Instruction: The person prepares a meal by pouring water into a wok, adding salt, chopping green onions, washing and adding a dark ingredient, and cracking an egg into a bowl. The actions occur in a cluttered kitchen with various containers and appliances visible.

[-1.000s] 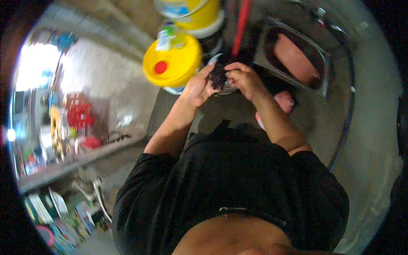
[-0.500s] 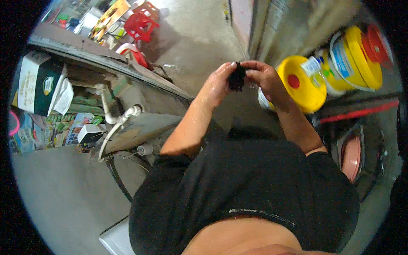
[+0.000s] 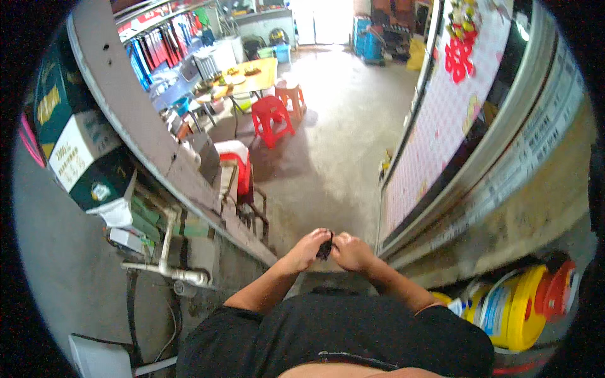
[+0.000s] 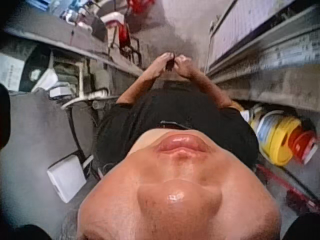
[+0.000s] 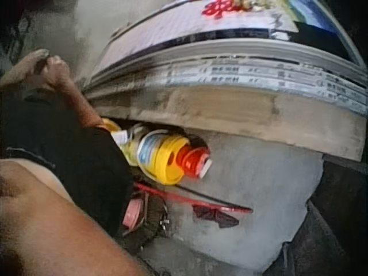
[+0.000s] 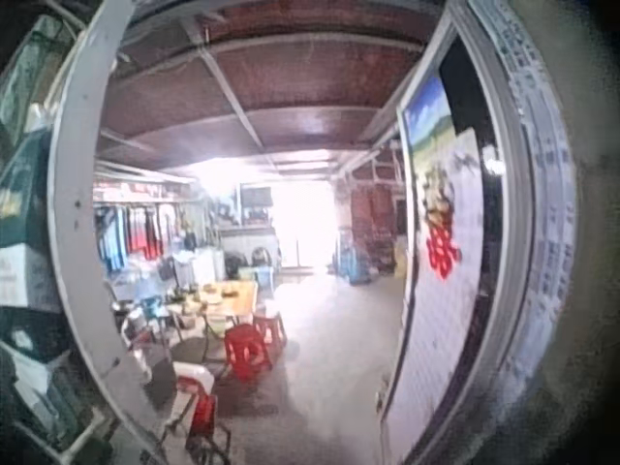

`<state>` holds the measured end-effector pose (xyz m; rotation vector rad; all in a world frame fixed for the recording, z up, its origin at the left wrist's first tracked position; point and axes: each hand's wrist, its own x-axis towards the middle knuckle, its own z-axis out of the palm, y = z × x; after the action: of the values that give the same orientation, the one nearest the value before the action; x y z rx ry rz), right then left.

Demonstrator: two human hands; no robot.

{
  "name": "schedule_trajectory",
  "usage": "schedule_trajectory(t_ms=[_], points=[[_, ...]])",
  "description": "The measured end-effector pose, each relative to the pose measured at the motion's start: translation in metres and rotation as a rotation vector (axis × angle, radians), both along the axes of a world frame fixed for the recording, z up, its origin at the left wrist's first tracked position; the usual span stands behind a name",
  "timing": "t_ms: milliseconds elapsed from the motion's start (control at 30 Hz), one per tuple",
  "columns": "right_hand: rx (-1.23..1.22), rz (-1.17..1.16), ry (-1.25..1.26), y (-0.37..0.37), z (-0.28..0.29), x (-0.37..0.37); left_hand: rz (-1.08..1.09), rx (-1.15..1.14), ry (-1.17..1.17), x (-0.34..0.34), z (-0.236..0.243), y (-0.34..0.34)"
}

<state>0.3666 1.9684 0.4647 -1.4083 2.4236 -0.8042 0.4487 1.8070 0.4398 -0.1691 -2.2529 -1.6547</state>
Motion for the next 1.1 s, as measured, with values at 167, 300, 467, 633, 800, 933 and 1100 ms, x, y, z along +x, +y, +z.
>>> schedule_trajectory(t_ms=[167, 300, 467, 633, 800, 933, 1100], points=[[0.202, 0.171, 0.070, -0.056, 0.006, -0.075, 0.020, 0.503, -0.678, -0.050, 0.015, -0.048], [0.275, 0.286, -0.119, -0.115, 0.002, -0.134, 0.019, 0.485, -0.762, -0.091, 0.005, -0.099], [0.299, 0.298, -0.172, -0.177, -0.005, -0.192, -0.198, 0.006, -0.672, -0.164, -0.015, -0.178], [0.321, 0.325, -0.259, -0.236, 0.000, -0.259, -0.231, -0.348, -0.522, -0.229, -0.023, -0.233], [0.272, 0.318, -0.400, -0.295, -0.013, -0.335, -0.085, -0.497, -0.583, -0.289, -0.030, -0.280], [0.262, 0.219, -0.733, -0.360, -0.060, -0.421, 0.132, -0.356, -0.478, -0.354, -0.061, -0.325], [-0.192, 0.248, -1.136, -0.416, -0.150, -0.535, 0.360, -0.073, -0.353, -0.456, -0.121, -0.374]])
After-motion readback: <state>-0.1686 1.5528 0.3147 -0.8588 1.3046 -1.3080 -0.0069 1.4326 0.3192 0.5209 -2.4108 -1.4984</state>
